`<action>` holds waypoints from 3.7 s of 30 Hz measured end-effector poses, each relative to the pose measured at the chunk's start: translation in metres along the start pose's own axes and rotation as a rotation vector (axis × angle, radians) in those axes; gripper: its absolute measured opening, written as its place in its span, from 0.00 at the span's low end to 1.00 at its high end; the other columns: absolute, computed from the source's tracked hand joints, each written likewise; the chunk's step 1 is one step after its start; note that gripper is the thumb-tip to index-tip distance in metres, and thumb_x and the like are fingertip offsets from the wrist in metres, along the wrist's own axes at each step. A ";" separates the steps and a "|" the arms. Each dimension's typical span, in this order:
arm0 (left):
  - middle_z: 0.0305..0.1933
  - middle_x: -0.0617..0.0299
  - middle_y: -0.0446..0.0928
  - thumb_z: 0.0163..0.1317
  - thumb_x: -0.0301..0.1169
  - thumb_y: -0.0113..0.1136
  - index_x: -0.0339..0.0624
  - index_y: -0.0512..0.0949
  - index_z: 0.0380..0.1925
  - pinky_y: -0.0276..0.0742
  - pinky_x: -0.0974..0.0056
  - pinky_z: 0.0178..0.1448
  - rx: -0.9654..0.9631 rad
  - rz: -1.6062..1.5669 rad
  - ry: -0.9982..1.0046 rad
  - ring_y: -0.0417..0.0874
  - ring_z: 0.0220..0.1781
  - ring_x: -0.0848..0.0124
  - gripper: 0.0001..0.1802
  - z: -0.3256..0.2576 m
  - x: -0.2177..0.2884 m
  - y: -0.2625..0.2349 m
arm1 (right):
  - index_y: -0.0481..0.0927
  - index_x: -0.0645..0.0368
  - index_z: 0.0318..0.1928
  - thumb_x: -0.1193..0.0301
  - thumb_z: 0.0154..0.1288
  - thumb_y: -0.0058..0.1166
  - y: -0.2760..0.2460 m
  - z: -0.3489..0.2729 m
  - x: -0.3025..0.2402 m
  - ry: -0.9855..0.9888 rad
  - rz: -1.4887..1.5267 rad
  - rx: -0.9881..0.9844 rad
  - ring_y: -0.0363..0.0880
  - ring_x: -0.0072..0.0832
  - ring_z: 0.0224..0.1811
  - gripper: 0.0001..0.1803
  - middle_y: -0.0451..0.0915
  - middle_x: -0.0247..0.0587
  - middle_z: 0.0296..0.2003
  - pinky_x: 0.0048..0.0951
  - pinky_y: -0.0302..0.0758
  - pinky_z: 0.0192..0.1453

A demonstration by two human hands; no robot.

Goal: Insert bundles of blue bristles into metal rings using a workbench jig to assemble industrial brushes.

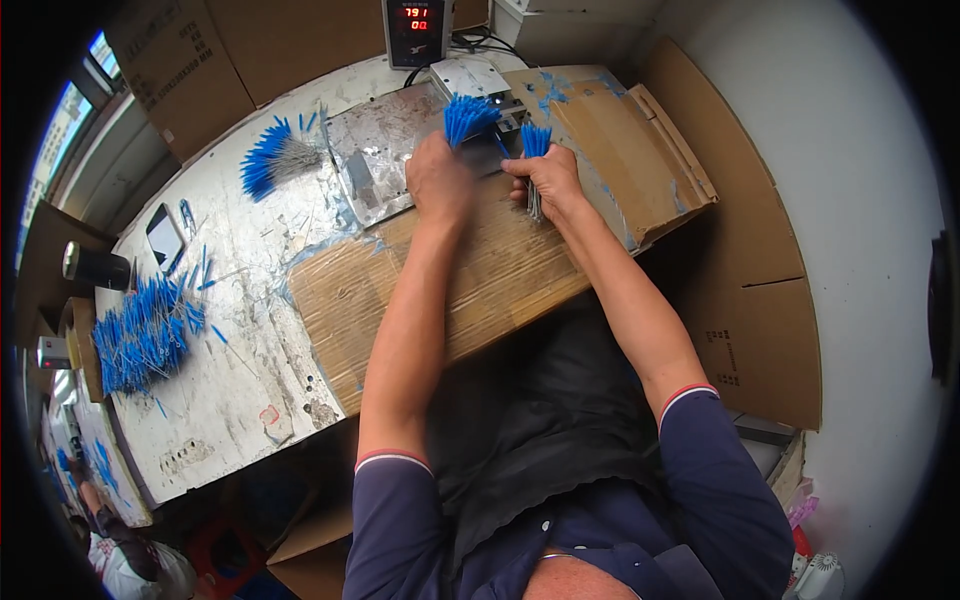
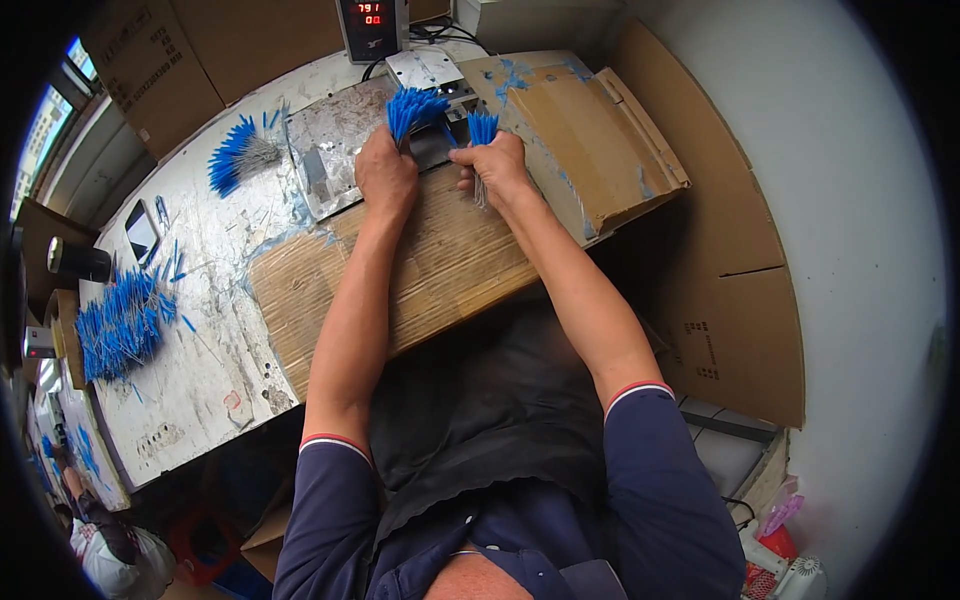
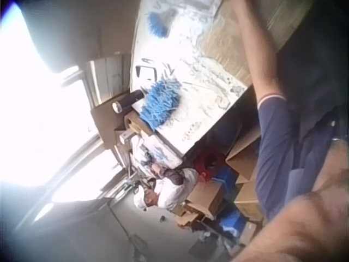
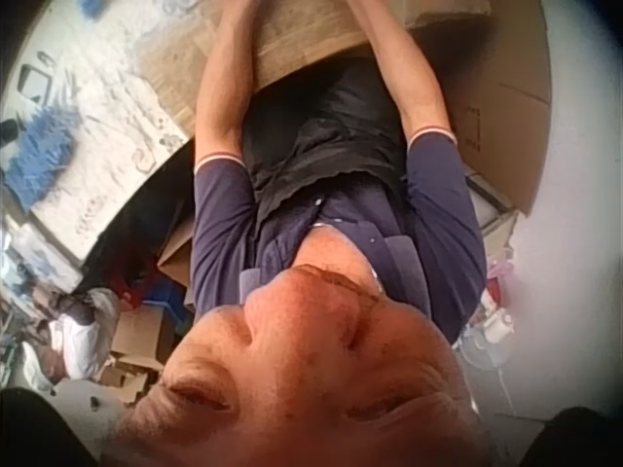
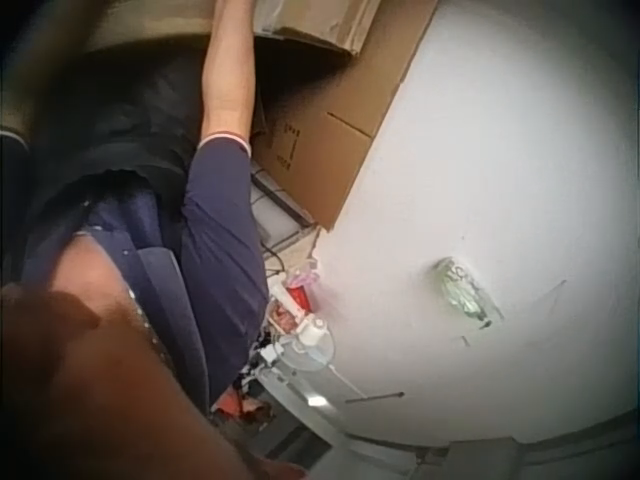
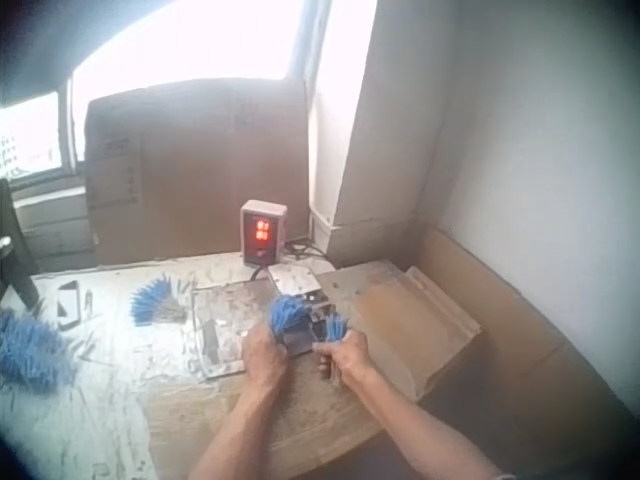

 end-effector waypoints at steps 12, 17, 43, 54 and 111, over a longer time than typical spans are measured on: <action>0.35 0.46 0.80 0.61 0.27 0.60 0.38 0.76 0.35 0.74 0.44 0.44 -0.025 0.155 -0.021 0.82 0.40 0.45 0.05 0.000 0.001 0.001 | 0.76 0.66 0.23 0.85 0.51 0.64 0.001 0.012 -0.003 -0.001 -0.039 0.100 0.77 0.28 0.16 0.09 0.78 0.44 0.21 0.32 0.79 0.16; 0.36 0.47 0.80 0.64 0.30 0.60 0.37 0.76 0.37 0.75 0.45 0.45 0.112 -0.048 -0.154 0.82 0.40 0.45 0.08 0.000 -0.011 -0.011 | 0.76 0.68 0.24 0.85 0.51 0.65 0.002 0.019 -0.004 -0.008 -0.061 0.126 0.78 0.30 0.17 0.08 0.79 0.45 0.21 0.33 0.80 0.16; 0.34 0.43 0.82 0.65 0.32 0.61 0.39 0.78 0.38 0.74 0.42 0.44 -0.069 -0.004 -0.040 0.83 0.39 0.41 0.08 0.002 0.004 -0.001 | 0.78 0.66 0.41 0.81 0.59 0.66 -0.001 0.010 0.005 -0.070 0.315 -0.008 0.83 0.31 0.26 0.12 0.81 0.42 0.30 0.34 0.87 0.29; 0.33 0.46 0.80 0.61 0.28 0.61 0.39 0.78 0.36 0.74 0.43 0.45 -0.042 0.118 0.102 0.81 0.39 0.45 0.06 -0.002 0.013 0.003 | 0.75 0.64 0.38 0.83 0.56 0.65 0.000 0.006 0.004 -0.014 0.273 -0.069 0.84 0.32 0.26 0.12 0.81 0.43 0.29 0.35 0.86 0.26; 0.39 0.49 0.83 0.64 0.30 0.62 0.39 0.78 0.42 0.76 0.49 0.45 -0.131 0.052 -0.046 0.83 0.42 0.45 0.09 0.001 -0.008 0.001 | 0.79 0.61 0.38 0.77 0.59 0.65 -0.013 0.015 0.008 -0.034 0.394 0.022 0.74 0.21 0.22 0.09 0.77 0.34 0.27 0.23 0.65 0.19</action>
Point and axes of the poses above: each hand's wrist, its own z-axis towards the middle knuckle, its own y-axis out of the palm, x = y × z, the point moved 9 cm from there along z, towards the middle knuckle
